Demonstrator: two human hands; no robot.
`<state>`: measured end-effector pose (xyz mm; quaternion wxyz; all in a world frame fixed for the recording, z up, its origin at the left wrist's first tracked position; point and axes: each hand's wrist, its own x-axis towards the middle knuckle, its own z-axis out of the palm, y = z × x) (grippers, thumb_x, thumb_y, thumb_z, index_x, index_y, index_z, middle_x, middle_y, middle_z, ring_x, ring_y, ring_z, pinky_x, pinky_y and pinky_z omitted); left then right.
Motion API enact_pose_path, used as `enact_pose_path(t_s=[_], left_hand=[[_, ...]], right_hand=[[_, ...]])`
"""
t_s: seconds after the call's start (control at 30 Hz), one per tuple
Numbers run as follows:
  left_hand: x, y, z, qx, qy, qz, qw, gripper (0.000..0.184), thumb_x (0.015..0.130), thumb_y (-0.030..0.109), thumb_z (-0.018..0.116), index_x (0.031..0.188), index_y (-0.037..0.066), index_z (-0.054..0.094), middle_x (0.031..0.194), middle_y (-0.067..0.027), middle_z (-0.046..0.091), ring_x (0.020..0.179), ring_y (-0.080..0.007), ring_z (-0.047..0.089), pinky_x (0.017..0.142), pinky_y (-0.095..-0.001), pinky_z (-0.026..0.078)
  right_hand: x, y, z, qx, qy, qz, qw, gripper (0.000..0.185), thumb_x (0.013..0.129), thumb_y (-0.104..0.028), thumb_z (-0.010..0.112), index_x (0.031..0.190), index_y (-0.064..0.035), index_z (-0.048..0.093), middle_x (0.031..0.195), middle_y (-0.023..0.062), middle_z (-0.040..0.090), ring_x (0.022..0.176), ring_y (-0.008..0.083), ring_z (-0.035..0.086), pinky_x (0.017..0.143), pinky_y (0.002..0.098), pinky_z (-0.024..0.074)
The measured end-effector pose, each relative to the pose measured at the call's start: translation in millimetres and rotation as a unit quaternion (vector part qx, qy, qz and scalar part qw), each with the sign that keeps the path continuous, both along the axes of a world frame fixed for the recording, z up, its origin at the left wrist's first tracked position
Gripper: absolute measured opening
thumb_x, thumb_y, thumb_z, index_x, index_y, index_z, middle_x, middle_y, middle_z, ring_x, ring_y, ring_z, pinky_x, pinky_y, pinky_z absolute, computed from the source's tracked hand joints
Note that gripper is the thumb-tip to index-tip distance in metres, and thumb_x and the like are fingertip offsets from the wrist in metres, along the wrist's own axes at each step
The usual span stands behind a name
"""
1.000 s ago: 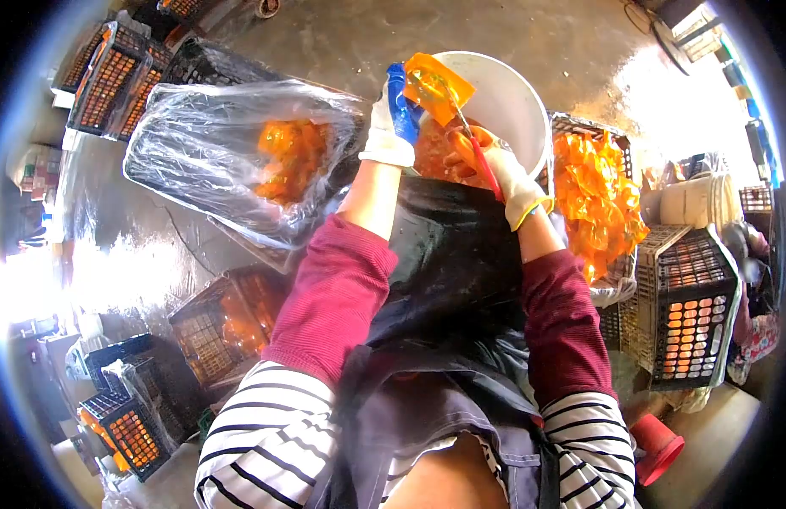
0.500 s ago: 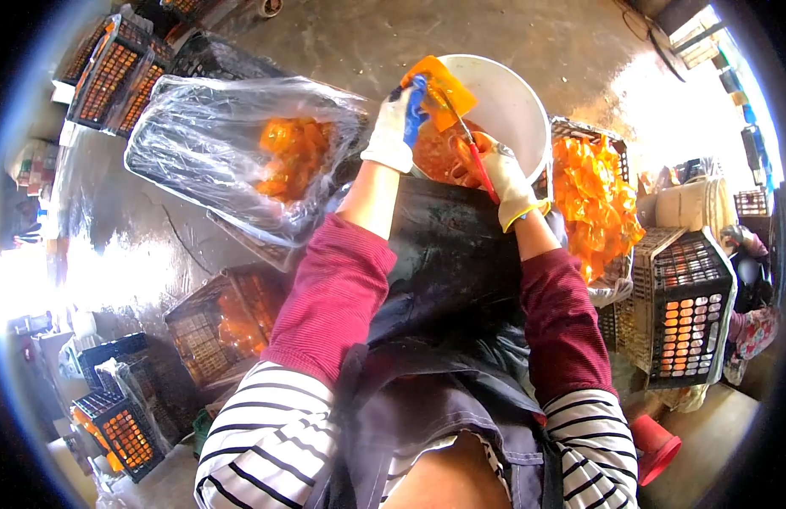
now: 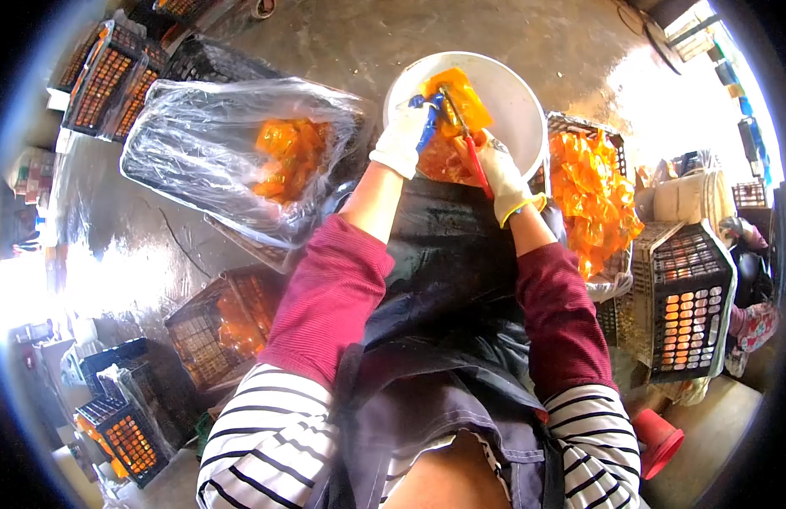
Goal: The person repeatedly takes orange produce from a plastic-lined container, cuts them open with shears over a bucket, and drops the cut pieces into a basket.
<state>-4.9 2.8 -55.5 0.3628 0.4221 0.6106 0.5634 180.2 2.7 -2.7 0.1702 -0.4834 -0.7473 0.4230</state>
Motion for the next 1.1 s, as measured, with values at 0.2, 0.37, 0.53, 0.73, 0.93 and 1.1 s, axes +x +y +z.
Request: enact_pose_path(t_s=[0.2, 0.37, 0.53, 0.73, 0.93, 1.1], left_hand=[[13, -12, 36, -0.014, -0.258, 0.027, 0.966, 0.029, 0.086, 0.033, 0.064, 0.096, 0.006, 0.068, 0.085, -0.0028, 0.061, 0.077, -0.0125, 0.055, 0.065, -0.0248, 0.044], [13, -11, 32, -0.051, -0.132, 0.009, 0.990, 0.035, 0.086, 0.031, 0.064, 0.105, 0.001, 0.063, 0.092, -0.0067, 0.063, 0.082, -0.0148, 0.058, 0.070, -0.0268, 0.047], [1, -5, 29, 0.010, 0.279, -0.038, 0.960, 0.032, 0.089, 0.023, 0.062, 0.113, 0.002, 0.058, 0.095, -0.0084, 0.063, 0.079, -0.0157, 0.060, 0.070, -0.0266, 0.051], [21, -15, 63, -0.028, -0.126, 0.013, 0.992, 0.030, 0.089, 0.016, 0.059, 0.116, 0.002, 0.055, 0.091, -0.0050, 0.062, 0.076, -0.0117, 0.058, 0.064, -0.0233, 0.052], [15, 0, 29, -0.004, -0.058, -0.025, 0.998, 0.032, 0.089, 0.016, 0.060, 0.118, 0.002, 0.055, 0.093, -0.0037, 0.061, 0.079, -0.0104, 0.056, 0.068, -0.0195, 0.048], [16, -8, 52, 0.063, -0.205, -0.009, 0.977, 0.035, 0.091, 0.027, 0.059, 0.117, 0.003, 0.058, 0.102, -0.0052, 0.063, 0.089, -0.0123, 0.058, 0.078, -0.0216, 0.047]], right_hand=[[-3, -18, 45, -0.099, 0.081, -0.023, 0.992, 0.029, 0.088, -0.025, 0.061, 0.109, -0.0057, 0.059, 0.083, 0.0123, 0.066, 0.075, 0.0203, 0.064, 0.064, 0.0343, 0.0478], [1, -15, 42, -0.053, 0.040, -0.022, 0.998, 0.031, 0.086, -0.028, 0.062, 0.109, -0.0069, 0.061, 0.083, 0.0129, 0.067, 0.073, 0.0197, 0.064, 0.066, 0.0321, 0.0481], [4, -10, 46, -0.042, 0.024, 0.009, 0.999, 0.031, 0.086, -0.027, 0.062, 0.109, -0.0073, 0.061, 0.083, 0.0130, 0.067, 0.074, 0.0197, 0.064, 0.066, 0.0325, 0.0483], [6, 0, 37, -0.053, 0.020, 0.020, 0.998, 0.033, 0.085, -0.030, 0.063, 0.110, -0.0084, 0.062, 0.076, 0.0100, 0.067, 0.067, 0.0172, 0.065, 0.061, 0.0312, 0.0493], [10, 4, 42, -0.069, -0.003, -0.013, 0.997, 0.028, 0.088, -0.024, 0.060, 0.110, -0.0069, 0.062, 0.078, 0.0126, 0.065, 0.071, 0.0174, 0.062, 0.063, 0.0315, 0.0477], [12, 5, 34, 0.010, -0.017, 0.036, 0.999, 0.027, 0.088, -0.022, 0.059, 0.111, -0.0074, 0.062, 0.085, 0.0131, 0.067, 0.070, 0.0191, 0.062, 0.064, 0.0333, 0.0481]])
